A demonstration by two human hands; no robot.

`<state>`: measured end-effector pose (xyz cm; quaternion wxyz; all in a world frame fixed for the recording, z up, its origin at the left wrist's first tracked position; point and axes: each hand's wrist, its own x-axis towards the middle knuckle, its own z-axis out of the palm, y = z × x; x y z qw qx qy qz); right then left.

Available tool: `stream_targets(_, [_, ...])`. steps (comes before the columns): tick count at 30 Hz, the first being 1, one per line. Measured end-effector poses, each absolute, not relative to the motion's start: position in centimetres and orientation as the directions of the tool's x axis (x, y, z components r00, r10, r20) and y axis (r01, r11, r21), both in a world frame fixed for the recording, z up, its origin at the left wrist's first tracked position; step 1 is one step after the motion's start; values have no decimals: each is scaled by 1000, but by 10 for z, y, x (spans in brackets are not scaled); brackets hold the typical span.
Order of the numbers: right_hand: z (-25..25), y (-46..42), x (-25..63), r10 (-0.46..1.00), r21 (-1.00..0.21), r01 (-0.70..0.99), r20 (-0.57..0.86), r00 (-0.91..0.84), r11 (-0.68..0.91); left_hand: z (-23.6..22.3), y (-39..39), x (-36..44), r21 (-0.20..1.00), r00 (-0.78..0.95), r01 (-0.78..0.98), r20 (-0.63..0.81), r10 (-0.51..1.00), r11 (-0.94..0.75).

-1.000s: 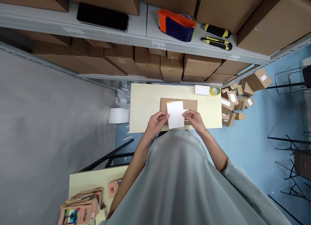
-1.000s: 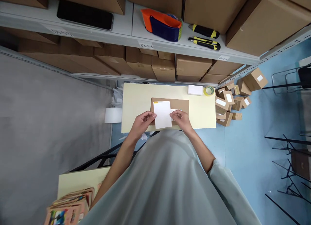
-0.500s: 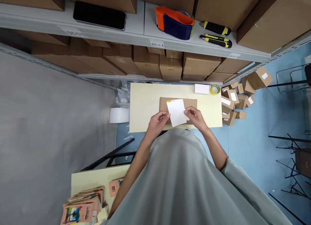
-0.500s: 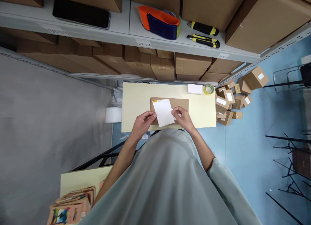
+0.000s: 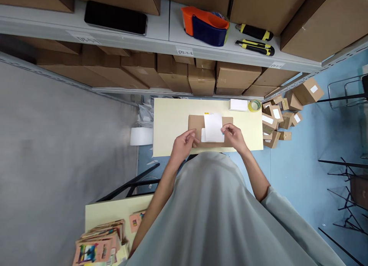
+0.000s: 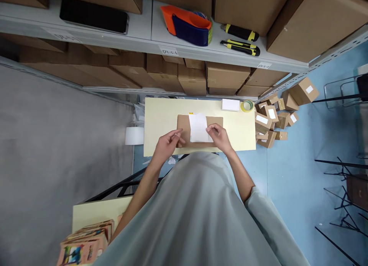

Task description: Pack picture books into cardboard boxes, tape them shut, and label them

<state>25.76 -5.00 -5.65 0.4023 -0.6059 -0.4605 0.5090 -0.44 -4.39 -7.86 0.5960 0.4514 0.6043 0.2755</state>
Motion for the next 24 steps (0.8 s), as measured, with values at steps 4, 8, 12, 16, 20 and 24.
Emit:
stream_targets(4, [-71,-27,287,979,-975,87,-204,25,-205,-99,-56,-20,751,337,322,-660,672,576])
stream_targets(8, [-90,1,311,966,-965,44,-258,-18,-257,-114,-68,-24,727,344,412,-683,645,550])
stream_targets(12, [-105,13,319,947,-946,64,-321,-23,-319,-116,-73,-20,758,325,413,-641,695,505])
stream_targets(16, [-107,8,321,932,-931,55,-363,-22,-361,-117,-72,-18,773,318,409,-619,718,485])
stream_targets(20, [-102,-3,325,914,-913,45,-406,-12,-405,-123,-61,-19,775,247,430,-594,766,463])
stream_targets(24, [-98,-22,327,894,-893,56,-447,12,-447,-126,-43,-19,786,171,447,-544,821,428])
